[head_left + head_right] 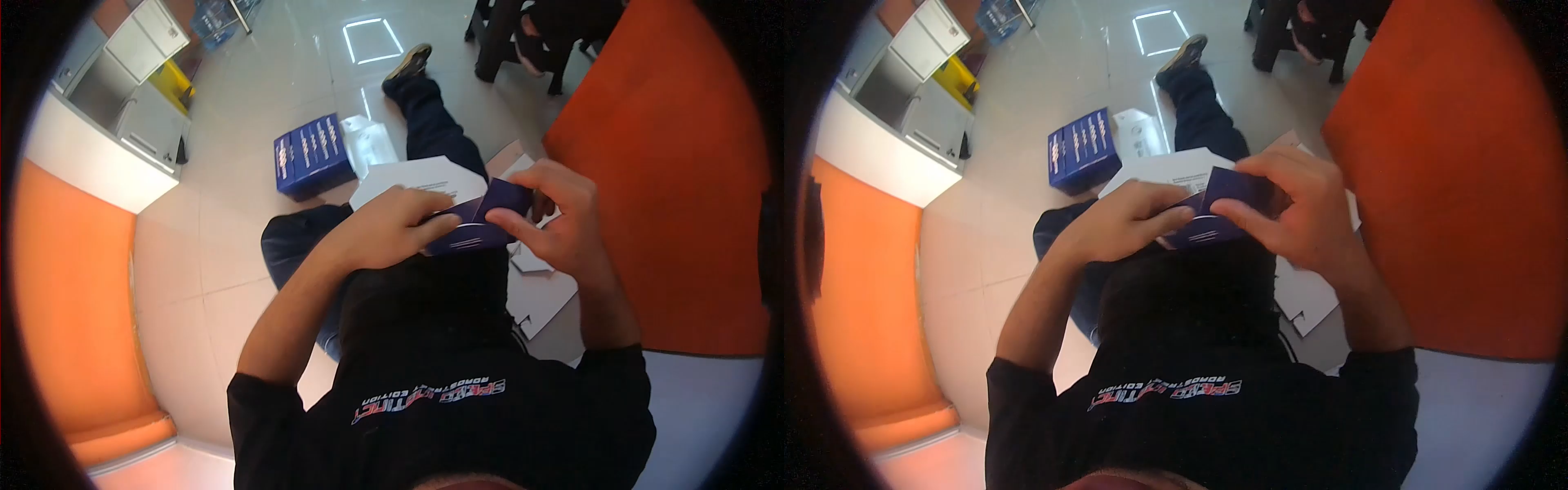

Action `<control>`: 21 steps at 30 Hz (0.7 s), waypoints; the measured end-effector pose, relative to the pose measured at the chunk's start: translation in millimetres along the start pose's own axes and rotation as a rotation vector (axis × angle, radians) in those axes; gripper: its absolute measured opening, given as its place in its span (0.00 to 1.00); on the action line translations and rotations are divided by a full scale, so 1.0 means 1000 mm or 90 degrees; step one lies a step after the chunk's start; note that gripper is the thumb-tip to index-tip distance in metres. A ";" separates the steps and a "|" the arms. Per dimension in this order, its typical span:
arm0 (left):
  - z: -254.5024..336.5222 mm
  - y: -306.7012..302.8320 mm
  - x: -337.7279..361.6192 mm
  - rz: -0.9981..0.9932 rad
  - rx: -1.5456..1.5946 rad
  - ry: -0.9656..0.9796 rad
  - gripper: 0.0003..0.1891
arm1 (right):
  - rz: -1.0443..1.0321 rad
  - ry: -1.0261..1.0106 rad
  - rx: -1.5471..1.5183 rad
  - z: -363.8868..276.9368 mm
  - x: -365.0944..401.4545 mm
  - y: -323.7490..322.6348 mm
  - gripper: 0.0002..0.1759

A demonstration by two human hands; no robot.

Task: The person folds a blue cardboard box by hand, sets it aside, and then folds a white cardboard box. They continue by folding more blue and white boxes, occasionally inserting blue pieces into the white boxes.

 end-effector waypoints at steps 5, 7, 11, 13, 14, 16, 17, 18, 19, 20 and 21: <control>0.012 -0.003 -0.007 -0.031 -0.177 0.047 0.16 | -0.034 -0.033 0.164 -0.004 -0.003 0.012 0.19; 0.012 -0.001 -0.009 -0.036 -0.192 0.050 0.15 | -0.066 -0.060 0.183 -0.001 -0.002 0.014 0.18; 0.017 0.002 -0.008 -0.068 -0.176 0.004 0.15 | -0.177 -0.140 0.199 0.002 -0.010 0.010 0.17; 0.018 0.006 -0.006 -0.089 -0.167 -0.017 0.14 | -0.203 -0.151 0.168 0.007 -0.015 0.010 0.19; 0.012 0.009 -0.007 -0.078 -0.145 -0.016 0.14 | -0.230 -0.163 0.137 0.009 -0.017 0.009 0.21; 0.013 0.012 -0.007 -0.072 -0.128 -0.008 0.13 | -0.230 -0.170 0.197 0.006 -0.020 0.006 0.20; 0.016 0.013 -0.006 -0.031 -0.107 -0.026 0.13 | -0.236 -0.177 0.253 0.004 -0.020 0.005 0.20; 0.018 0.013 -0.007 0.008 -0.085 -0.042 0.13 | -0.230 -0.173 0.257 0.004 -0.023 0.005 0.20; 0.019 0.013 -0.007 0.002 -0.087 -0.036 0.13 | -0.200 -0.177 0.245 0.006 -0.026 0.005 0.19; 0.019 0.011 -0.008 -0.001 -0.079 -0.071 0.13 | -0.169 -0.182 0.235 0.007 -0.027 0.006 0.17; 0.019 0.010 -0.009 -0.003 -0.071 -0.105 0.14 | -0.162 -0.178 0.242 0.007 -0.027 0.006 0.17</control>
Point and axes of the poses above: each hand's wrist, its own x-axis away from the middle knuckle, its own y-axis out of the palm, z = x × y, the point moved 1 cm from there along -x, towards the middle knuckle, and after that the axes turned 1 degree about -x, right-handed, at the moved point
